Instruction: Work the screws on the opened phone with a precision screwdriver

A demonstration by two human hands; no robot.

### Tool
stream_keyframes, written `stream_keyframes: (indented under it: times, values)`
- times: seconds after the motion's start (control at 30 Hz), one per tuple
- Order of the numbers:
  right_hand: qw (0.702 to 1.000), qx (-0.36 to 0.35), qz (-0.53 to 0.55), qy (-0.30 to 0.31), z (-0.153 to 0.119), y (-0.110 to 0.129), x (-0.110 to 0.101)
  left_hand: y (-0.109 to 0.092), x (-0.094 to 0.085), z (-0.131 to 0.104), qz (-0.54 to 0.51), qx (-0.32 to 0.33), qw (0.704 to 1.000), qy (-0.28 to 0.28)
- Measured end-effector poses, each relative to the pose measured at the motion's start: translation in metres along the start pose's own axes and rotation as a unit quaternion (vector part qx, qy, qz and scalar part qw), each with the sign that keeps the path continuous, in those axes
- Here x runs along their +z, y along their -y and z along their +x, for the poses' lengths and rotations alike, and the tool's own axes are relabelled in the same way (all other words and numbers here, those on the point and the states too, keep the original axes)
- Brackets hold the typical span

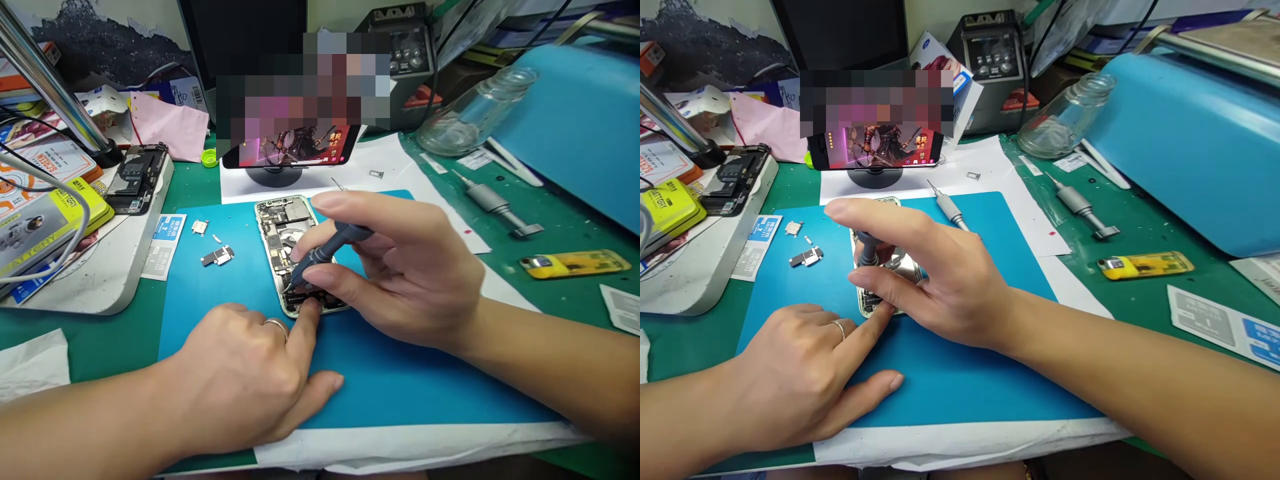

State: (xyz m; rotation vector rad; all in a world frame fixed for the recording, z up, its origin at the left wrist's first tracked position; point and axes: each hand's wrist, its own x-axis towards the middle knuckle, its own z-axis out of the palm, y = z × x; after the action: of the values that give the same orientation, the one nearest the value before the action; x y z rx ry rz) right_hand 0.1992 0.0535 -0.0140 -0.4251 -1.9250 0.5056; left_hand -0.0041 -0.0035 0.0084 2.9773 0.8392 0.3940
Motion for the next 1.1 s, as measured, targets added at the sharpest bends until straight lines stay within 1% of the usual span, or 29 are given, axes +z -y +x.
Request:
stream_keyframes:
  times: [0.13,0.3,0.37,0.43,0.57,0.73,0.87,0.97,1.1]
  values:
    - [0.999,-0.013,-0.02,0.023,0.003,0.003,-0.002,0.0,0.0,0.001,0.0,0.003,1.0,-0.011]
    - [0.997,0.003,-0.002,0.073,0.007,0.01,-0.005,0.0,-0.001,0.003,0.009,0.003,1.0,-0.002]
    - [0.996,-0.01,-0.006,0.086,0.009,0.011,-0.005,-0.001,-0.001,0.003,0.009,0.004,1.0,-0.003]
    - [0.996,-0.028,-0.018,0.088,0.011,0.01,-0.006,-0.001,-0.001,0.002,0.009,0.005,1.0,-0.004]
    - [0.995,-0.031,-0.026,0.089,0.015,0.011,-0.006,-0.001,-0.001,0.001,0.006,0.002,1.0,0.004]
    - [0.993,0.002,-0.02,0.118,0.015,0.015,-0.007,0.0,-0.001,0.002,-0.004,0.002,1.0,0.007]
    - [0.994,0.001,-0.033,0.1,0.013,0.015,-0.006,0.0,-0.001,0.002,0.004,0.006,1.0,0.009]
    - [0.994,0.009,-0.014,0.108,0.014,0.015,-0.006,0.0,-0.002,0.002,0.005,0.007,1.0,0.013]
    - [0.994,-0.003,-0.018,0.104,0.015,0.017,-0.007,0.0,-0.002,0.003,0.004,0.007,1.0,0.001]
